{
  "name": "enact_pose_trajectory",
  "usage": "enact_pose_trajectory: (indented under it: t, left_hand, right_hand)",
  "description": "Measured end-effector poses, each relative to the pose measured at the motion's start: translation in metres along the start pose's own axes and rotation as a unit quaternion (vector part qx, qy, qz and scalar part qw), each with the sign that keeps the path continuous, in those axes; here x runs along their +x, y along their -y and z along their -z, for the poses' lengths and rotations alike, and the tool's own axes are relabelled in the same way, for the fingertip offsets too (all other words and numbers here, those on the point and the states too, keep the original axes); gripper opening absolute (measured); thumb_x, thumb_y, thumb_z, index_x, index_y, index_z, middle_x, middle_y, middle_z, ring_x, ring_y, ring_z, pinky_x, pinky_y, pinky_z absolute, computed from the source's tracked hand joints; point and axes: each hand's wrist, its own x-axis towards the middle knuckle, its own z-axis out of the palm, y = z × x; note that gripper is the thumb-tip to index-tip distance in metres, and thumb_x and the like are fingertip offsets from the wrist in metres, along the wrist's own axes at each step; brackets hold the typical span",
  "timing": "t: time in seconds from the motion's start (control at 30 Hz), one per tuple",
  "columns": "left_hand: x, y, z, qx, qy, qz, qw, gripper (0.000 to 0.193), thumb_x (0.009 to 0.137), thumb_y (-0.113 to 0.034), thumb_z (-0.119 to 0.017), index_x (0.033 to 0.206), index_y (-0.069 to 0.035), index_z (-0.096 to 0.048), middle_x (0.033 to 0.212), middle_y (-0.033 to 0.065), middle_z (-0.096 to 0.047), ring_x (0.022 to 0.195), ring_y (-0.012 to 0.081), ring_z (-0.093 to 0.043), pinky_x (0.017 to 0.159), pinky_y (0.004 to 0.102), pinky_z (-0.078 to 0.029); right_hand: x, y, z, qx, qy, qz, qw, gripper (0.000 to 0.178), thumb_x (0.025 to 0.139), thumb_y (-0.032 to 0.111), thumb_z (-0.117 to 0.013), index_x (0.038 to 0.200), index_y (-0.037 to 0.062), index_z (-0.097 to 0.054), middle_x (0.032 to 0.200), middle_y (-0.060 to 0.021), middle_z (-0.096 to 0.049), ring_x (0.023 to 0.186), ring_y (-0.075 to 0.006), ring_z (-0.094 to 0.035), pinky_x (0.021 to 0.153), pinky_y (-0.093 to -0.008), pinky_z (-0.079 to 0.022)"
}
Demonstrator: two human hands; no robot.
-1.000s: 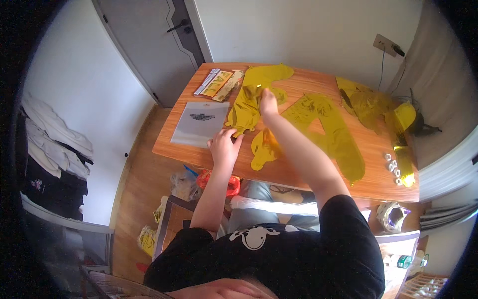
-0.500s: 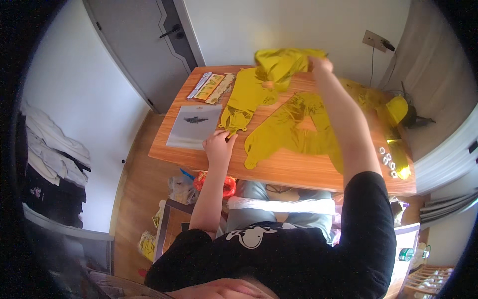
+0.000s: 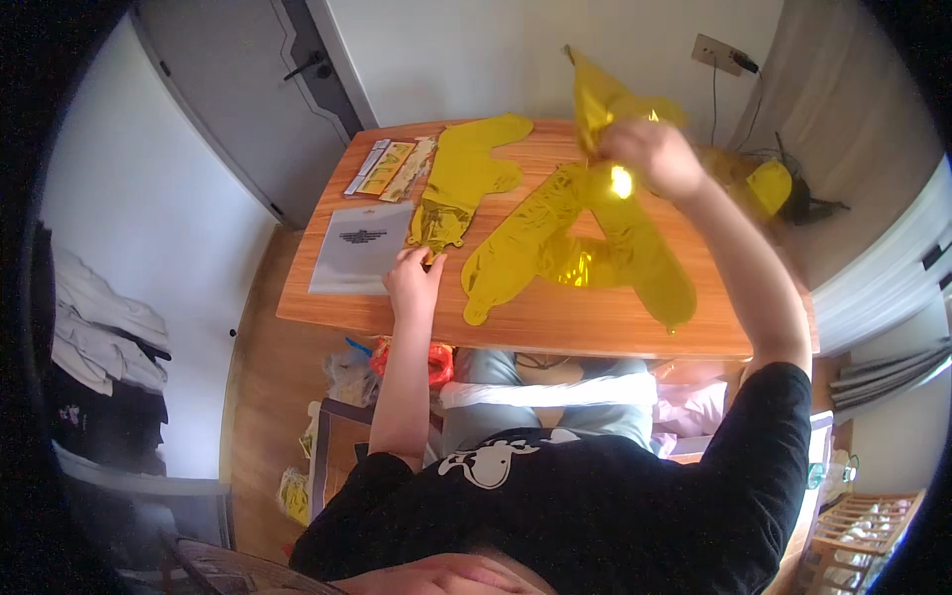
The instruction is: Folding a bear-shaped metallic balloon on a desk.
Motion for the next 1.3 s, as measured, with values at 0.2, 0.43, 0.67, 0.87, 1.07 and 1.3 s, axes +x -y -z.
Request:
enact_pose_trajectory:
  t: [0.2, 0.43, 0.67, 0.87, 1.07, 1.3]
  left_hand:
    - [-0.015, -0.017, 0.012, 0.004, -0.047, -0.092, 0.995, 0.05, 0.088, -0.04, -0.077, 0.13, -0.014, -0.067, 0.131, 0.0084, -0.063, 0.125, 0.0261, -0.058, 0.104, 0.0514, -0.037]
    - [-0.027, -0.033, 0.024, -0.075, 0.15, -0.255, 0.952, 0.042, 0.09, -0.037, -0.076, 0.125, -0.014, -0.071, 0.129, 0.0055, -0.066, 0.122, 0.0249, -0.059, 0.104, 0.0448, -0.038]
    - [-0.027, -0.029, 0.031, -0.111, 0.147, -0.238, 0.954, 0.039, 0.086, -0.03, -0.08, 0.12, -0.012, -0.073, 0.125, 0.0053, -0.068, 0.119, 0.0268, -0.061, 0.103, 0.0445, -0.041]
    - [-0.027, -0.032, 0.031, -0.121, 0.153, -0.227, 0.954, 0.039, 0.085, -0.03, -0.081, 0.118, -0.012, -0.073, 0.125, 0.0044, -0.069, 0.12, 0.0266, -0.061, 0.104, 0.0436, -0.041]
    - [-0.027, -0.031, 0.034, -0.126, 0.156, -0.228, 0.953, 0.038, 0.084, -0.028, -0.082, 0.118, -0.012, -0.074, 0.124, 0.0036, -0.069, 0.119, 0.0264, -0.061, 0.104, 0.0435, -0.041]
    - [-0.033, -0.022, 0.042, -0.125, 0.154, -0.213, 0.957, 0.039, 0.083, -0.03, -0.082, 0.117, -0.013, -0.074, 0.123, 0.0027, -0.069, 0.12, 0.0255, -0.061, 0.102, 0.0437, -0.04]
  right_hand:
    - [-0.079, 0.117, -0.002, 0.088, 0.135, -0.039, 0.986, 0.02, 0.078, 0.013, -0.075, 0.098, 0.0109, -0.073, 0.104, -0.0061, -0.075, 0.097, -0.025, -0.074, 0.08, -0.0387, -0.061]
    - [-0.138, 0.188, -0.005, 0.16, 0.175, -0.206, 0.949, 0.031, 0.081, 0.01, -0.075, 0.111, 0.0061, -0.074, 0.117, -0.0102, -0.074, 0.116, -0.0289, -0.068, 0.097, -0.0406, -0.056]
    - [-0.123, 0.209, 0.026, 0.234, 0.284, -0.238, 0.899, 0.075, 0.085, 0.068, -0.066, 0.132, 0.0099, -0.067, 0.139, -0.0149, -0.062, 0.131, -0.0375, -0.056, 0.111, -0.0526, -0.041]
    - [-0.121, 0.218, 0.012, 0.25, 0.257, -0.331, 0.873, 0.068, 0.093, 0.068, -0.057, 0.131, 0.0127, -0.069, 0.132, -0.0143, -0.063, 0.123, -0.0382, -0.057, 0.109, -0.0502, -0.04]
    - [-0.11, 0.232, -0.022, 0.177, 0.193, -0.345, 0.901, 0.034, 0.09, 0.033, -0.074, 0.119, 0.0154, -0.073, 0.122, -0.0099, -0.064, 0.115, -0.0331, -0.059, 0.101, -0.0483, -0.046]
    - [-0.097, 0.238, -0.028, 0.184, 0.163, -0.375, 0.894, 0.03, 0.088, 0.023, -0.077, 0.116, 0.0121, -0.074, 0.121, -0.0101, -0.065, 0.114, -0.0316, -0.06, 0.099, -0.0464, -0.046]
